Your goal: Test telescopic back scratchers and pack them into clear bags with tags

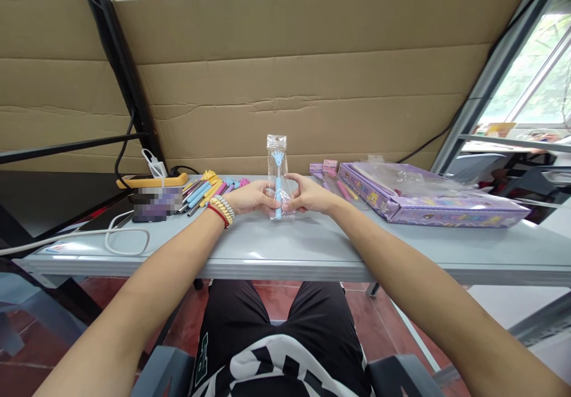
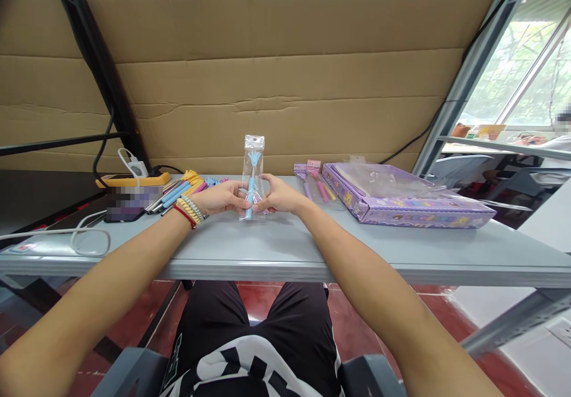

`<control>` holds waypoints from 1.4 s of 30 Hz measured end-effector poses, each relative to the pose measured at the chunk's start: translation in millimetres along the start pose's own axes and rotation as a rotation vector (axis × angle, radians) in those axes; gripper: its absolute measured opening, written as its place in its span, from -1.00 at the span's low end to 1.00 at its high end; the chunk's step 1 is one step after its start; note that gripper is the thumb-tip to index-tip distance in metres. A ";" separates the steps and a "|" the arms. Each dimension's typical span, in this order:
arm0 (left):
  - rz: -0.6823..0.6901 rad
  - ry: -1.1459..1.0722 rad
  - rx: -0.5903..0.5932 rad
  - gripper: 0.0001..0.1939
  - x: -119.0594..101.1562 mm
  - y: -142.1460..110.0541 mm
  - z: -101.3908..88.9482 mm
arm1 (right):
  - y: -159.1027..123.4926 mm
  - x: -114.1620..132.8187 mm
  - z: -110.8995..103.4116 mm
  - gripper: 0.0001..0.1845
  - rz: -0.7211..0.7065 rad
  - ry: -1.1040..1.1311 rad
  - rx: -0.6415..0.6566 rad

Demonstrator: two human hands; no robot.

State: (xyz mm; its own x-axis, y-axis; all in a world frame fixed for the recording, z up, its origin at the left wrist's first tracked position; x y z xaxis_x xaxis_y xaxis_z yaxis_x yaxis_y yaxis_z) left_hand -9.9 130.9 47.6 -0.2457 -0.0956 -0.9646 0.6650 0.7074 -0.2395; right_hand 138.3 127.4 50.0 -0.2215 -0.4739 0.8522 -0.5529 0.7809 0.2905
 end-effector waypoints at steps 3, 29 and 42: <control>0.011 0.001 0.032 -0.48 0.5 0.7 0.5 | -1.3 1.9 0.4 0.23 0.029 0.026 0.008; 0.189 0.059 -0.138 -0.41 -7.1 -1.8 -6.7 | 5.1 -0.4 -3.8 -0.52 -0.080 0.034 -0.100; 0.243 0.276 -0.648 -0.73 -13.1 -5.3 -33.1 | 11.3 -35.6 -19.2 -0.34 -0.095 -0.812 0.096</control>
Point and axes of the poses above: each hand's wrist, its own y-axis towards the middle knuckle, its own z-axis out of the palm, x = y × z, the point moved 4 cm from there along y, towards the middle knuckle, and after that the axes turned 13 degrees about -z, right-handed, at the moved point
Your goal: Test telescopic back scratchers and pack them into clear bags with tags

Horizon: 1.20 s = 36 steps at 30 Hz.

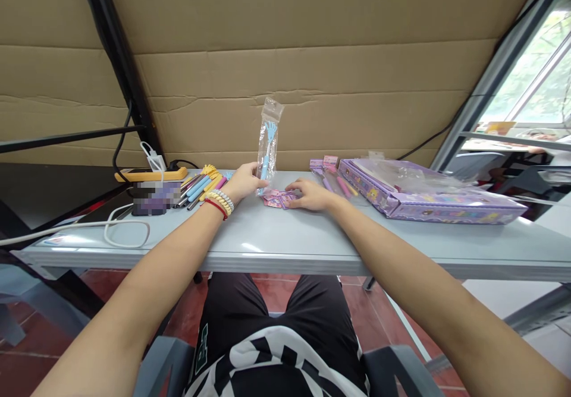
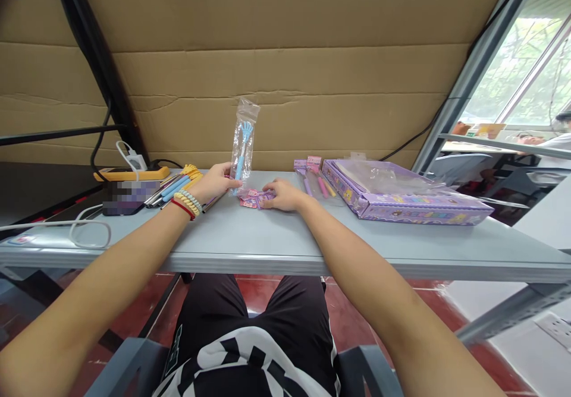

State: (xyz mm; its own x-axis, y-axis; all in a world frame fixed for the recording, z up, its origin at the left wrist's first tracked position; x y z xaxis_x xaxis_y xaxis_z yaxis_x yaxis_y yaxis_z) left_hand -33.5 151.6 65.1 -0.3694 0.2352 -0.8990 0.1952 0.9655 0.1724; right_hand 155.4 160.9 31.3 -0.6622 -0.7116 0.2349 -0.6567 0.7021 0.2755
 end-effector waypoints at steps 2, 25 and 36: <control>0.013 0.120 -0.028 -0.75 0.2 0.4 -1.0 | 0.1 0.9 2.5 -0.34 -0.006 -0.006 0.035; 0.142 0.492 -0.165 -0.58 -6.3 -7.2 -0.5 | -1.5 7.8 -14.8 -0.70 0.085 0.797 -0.435; 0.392 0.723 -0.087 -0.65 -10.1 -10.2 5.6 | -31.0 -12.6 -60.4 -0.83 0.290 -0.005 -0.966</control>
Point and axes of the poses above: each hand's wrist, its own y-axis towards the middle knuckle, its own z-axis out of the palm, x = y × z, the point moved 4 cm from there along y, towards the middle knuckle, and after that the axes turned 13 degrees about -z, right-handed, at the moved point
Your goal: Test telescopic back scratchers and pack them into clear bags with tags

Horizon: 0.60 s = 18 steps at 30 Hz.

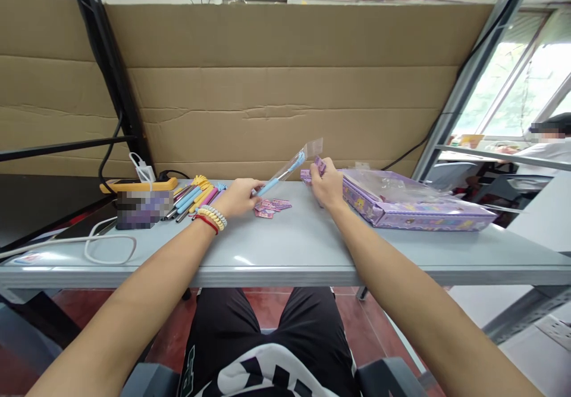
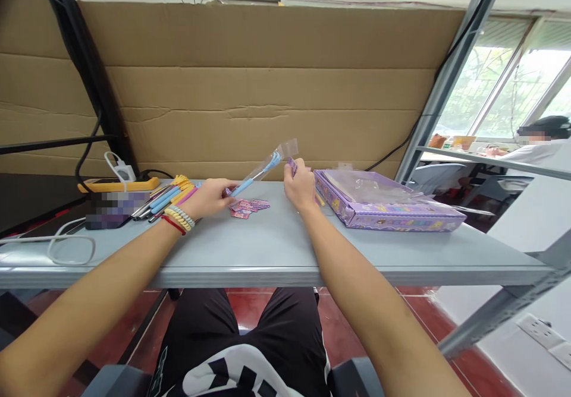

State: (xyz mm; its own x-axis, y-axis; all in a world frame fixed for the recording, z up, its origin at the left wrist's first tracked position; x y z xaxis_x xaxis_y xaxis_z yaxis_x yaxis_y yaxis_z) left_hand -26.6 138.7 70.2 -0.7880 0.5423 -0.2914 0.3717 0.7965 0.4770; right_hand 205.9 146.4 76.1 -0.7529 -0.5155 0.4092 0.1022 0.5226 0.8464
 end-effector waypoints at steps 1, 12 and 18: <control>0.018 0.007 0.008 -0.66 -0.2 -0.3 0.4 | 1.2 -2.3 -1.8 -0.79 -0.005 -0.035 -0.023; 0.073 0.038 0.035 -0.72 -2.3 -1.7 1.7 | 0.8 4.1 -5.8 -0.86 -0.070 -0.235 -0.082; 0.085 0.026 0.044 -0.73 0.5 -1.1 3.9 | 2.7 -3.7 -11.9 -0.86 -0.077 -0.258 -0.190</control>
Point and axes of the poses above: each hand's wrist, its own y-axis towards the middle knuckle, its own z-axis out of the palm, x = y × z, the point moved 4 cm from there along y, towards the middle knuckle, and after that the axes turned 13 degrees about -z, right-handed, at the moved point
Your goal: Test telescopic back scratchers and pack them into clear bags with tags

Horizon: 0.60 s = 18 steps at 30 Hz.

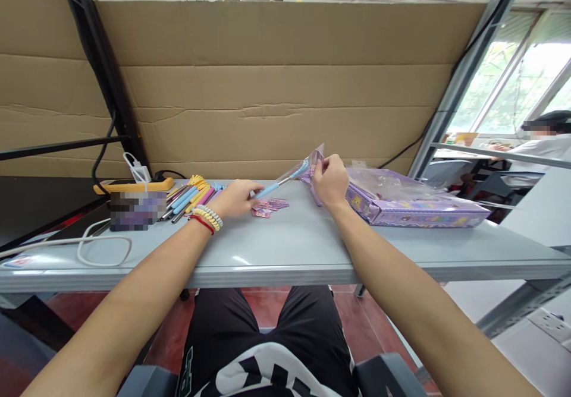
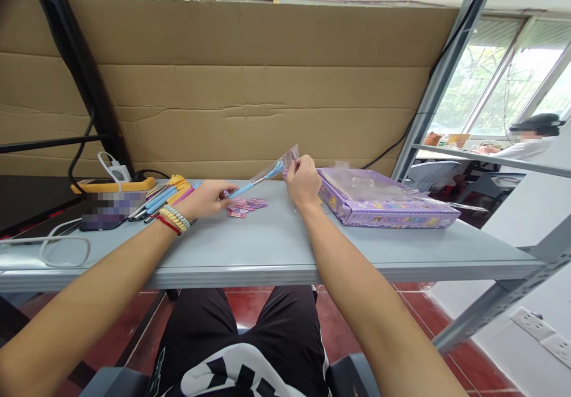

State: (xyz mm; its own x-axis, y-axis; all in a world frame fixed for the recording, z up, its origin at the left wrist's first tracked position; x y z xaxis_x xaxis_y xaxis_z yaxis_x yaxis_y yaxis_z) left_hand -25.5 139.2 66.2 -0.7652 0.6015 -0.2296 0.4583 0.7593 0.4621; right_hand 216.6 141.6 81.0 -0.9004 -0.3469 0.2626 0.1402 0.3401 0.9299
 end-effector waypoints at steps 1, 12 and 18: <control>0.004 -0.007 0.006 -0.72 0.2 0.0 0.4 | 1.0 -2.7 -0.3 -0.87 0.005 0.001 -0.024; -0.107 -0.109 0.036 -0.66 0.3 -1.7 -8.5 | 11.8 -25.8 -8.4 -0.95 0.089 0.093 -0.131; -0.296 -0.288 -0.032 -0.62 24.6 2.6 -13.2 | 15.6 -34.7 -8.7 -0.92 0.120 0.232 -0.122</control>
State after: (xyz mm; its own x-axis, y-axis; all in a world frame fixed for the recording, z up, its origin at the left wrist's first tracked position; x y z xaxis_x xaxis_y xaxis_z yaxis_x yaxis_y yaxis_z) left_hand -49.1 152.6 73.1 -0.7017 0.4065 -0.5851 0.2196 0.9047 0.3652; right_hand 253.7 151.4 88.7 -0.7576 -0.5062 0.4120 0.3015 0.2884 0.9088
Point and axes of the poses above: each hand's wrist, its own y-axis towards the middle knuckle, its own z-axis out of the palm, x = y × z, the point moved 4 cm from there along y, towards the middle knuckle, and after that the axes turned 13 degrees about -z, right-handed, at the moved point
